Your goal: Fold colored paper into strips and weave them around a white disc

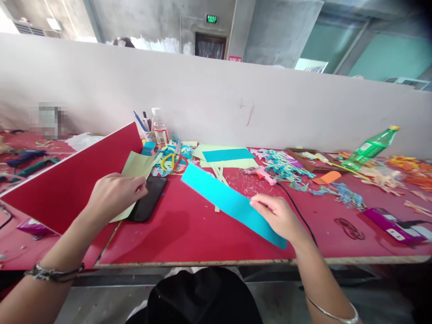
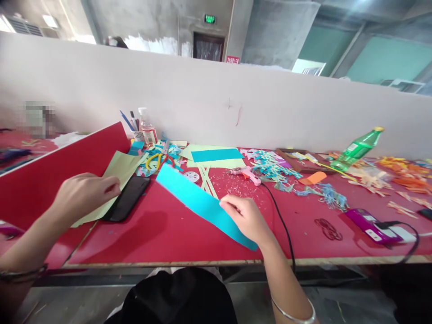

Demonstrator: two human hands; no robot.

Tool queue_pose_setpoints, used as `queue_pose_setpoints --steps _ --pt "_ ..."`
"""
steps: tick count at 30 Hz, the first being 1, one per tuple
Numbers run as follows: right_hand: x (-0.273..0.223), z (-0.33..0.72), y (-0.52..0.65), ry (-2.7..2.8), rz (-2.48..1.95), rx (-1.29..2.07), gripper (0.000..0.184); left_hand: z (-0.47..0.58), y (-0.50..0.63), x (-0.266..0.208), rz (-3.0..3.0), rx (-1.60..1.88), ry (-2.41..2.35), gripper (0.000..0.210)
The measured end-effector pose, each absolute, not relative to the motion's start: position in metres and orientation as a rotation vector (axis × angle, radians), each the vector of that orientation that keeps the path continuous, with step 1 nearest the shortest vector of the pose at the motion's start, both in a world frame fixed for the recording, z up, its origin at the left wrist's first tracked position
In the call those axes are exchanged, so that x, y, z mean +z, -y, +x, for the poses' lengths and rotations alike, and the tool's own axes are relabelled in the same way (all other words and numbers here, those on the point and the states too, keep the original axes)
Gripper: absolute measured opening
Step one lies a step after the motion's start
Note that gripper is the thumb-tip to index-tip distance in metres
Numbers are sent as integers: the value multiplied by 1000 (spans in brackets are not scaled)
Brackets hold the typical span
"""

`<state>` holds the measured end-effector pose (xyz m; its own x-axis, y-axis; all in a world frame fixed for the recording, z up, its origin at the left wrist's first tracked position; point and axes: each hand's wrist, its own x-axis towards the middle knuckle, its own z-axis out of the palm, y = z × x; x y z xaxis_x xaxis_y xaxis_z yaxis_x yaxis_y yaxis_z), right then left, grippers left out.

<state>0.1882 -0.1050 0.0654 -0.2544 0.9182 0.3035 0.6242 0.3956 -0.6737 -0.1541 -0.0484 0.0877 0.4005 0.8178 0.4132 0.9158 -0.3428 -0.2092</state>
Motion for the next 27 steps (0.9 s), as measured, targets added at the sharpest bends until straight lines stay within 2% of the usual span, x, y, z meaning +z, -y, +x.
queue_pose_setpoints --steps 3,7,10,12,15,18,20,23,27 --pt "57 173 101 1764 -1279 619 25 -134 53 84 -2682 -673 1890 30" --pt "45 135 101 1689 -1182 808 25 -92 63 71 -3426 -1261 1844 33" --pt "38 119 103 1693 -1168 915 25 -80 61 65 -3172 -1893 2032 30" --pt "35 116 105 1717 -1179 954 25 -81 57 65 -2876 -2068 2119 30" --pt "39 112 106 1704 -1201 710 16 -79 55 67 -2754 -1849 2064 33" --pt "55 104 108 1699 -1127 277 27 -69 61 69 -2766 -1641 1928 34" --pt "69 96 108 1764 -1043 157 32 -61 67 71 -2772 -1575 1797 35" --pt "84 89 102 1750 -1047 217 34 -53 73 73 -2676 -1435 1568 40" --pt "88 88 84 1661 -1138 442 26 -48 74 75 -2578 -1228 1382 45"
